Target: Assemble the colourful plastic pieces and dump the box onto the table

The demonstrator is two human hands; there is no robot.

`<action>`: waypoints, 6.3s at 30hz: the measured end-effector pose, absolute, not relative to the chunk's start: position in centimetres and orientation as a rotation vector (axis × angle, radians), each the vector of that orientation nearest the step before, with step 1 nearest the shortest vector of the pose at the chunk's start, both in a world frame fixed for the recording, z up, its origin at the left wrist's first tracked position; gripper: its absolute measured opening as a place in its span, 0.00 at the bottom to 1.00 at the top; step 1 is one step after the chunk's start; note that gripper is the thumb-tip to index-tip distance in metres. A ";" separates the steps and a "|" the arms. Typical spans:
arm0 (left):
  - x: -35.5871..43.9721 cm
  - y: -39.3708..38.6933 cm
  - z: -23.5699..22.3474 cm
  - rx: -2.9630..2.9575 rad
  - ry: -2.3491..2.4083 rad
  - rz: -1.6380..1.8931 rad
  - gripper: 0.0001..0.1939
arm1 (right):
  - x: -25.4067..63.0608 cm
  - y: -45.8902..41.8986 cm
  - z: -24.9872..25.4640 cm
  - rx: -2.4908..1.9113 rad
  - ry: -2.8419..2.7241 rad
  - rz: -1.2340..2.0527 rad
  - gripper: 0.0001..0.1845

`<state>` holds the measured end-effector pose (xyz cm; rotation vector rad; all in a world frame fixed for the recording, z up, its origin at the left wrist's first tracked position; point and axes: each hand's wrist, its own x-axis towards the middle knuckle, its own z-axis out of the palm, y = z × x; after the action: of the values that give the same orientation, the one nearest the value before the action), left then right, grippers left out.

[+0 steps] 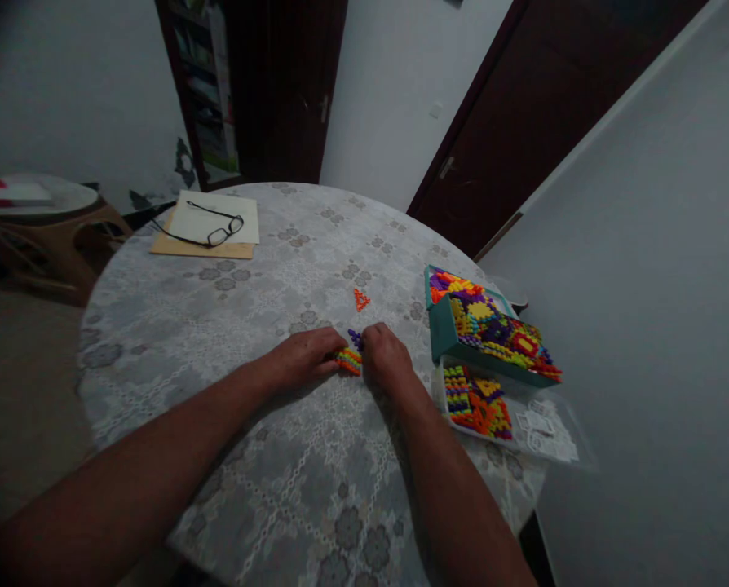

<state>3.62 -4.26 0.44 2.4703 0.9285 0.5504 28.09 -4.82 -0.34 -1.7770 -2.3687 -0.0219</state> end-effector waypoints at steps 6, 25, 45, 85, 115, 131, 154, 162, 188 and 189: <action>3.7 -4.4 0.4 2.453 0.942 0.580 0.09 | 29.6 -6.5 -0.3 -1.535 -2.373 0.169 0.06; 3.5 -2.9 -0.9 2.432 0.960 0.655 0.19 | 28.6 -6.7 -0.1 -1.441 -2.199 0.327 0.08; 3.7 -4.0 1.0 2.411 1.071 0.506 0.13 | 27.6 -7.0 -1.0 -1.345 -2.169 0.266 0.10; 4.2 -4.3 0.4 2.431 1.108 0.534 0.14 | 27.1 -6.2 -2.0 -1.522 -1.891 0.149 0.13; 3.9 -4.3 0.0 2.388 1.042 0.641 0.18 | 27.8 -6.4 -2.1 -1.413 -2.037 0.187 0.12; 4.0 -4.2 -0.7 2.494 1.042 0.527 0.17 | 27.9 -6.0 -2.2 -1.392 -1.934 0.389 0.15; 3.5 -4.6 1.2 2.420 0.995 0.495 0.14 | 25.0 3.8 -0.3 -1.826 -1.763 0.276 0.11; 3.4 -4.5 0.6 2.403 1.000 0.566 0.18 | 27.4 -5.0 0.3 -1.526 -1.875 0.441 0.08; 4.1 -4.9 -0.4 2.509 1.001 0.538 0.22 | 26.9 -9.1 -0.6 -1.386 -2.089 0.417 0.30; 4.3 -5.0 -0.6 2.519 1.022 0.531 0.25 | 26.5 -9.0 -0.7 -1.374 -2.100 0.416 0.30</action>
<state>4.26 -4.98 -0.59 2.5189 1.0217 0.5305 26.50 -9.02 -0.72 -1.3737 -2.0998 0.4156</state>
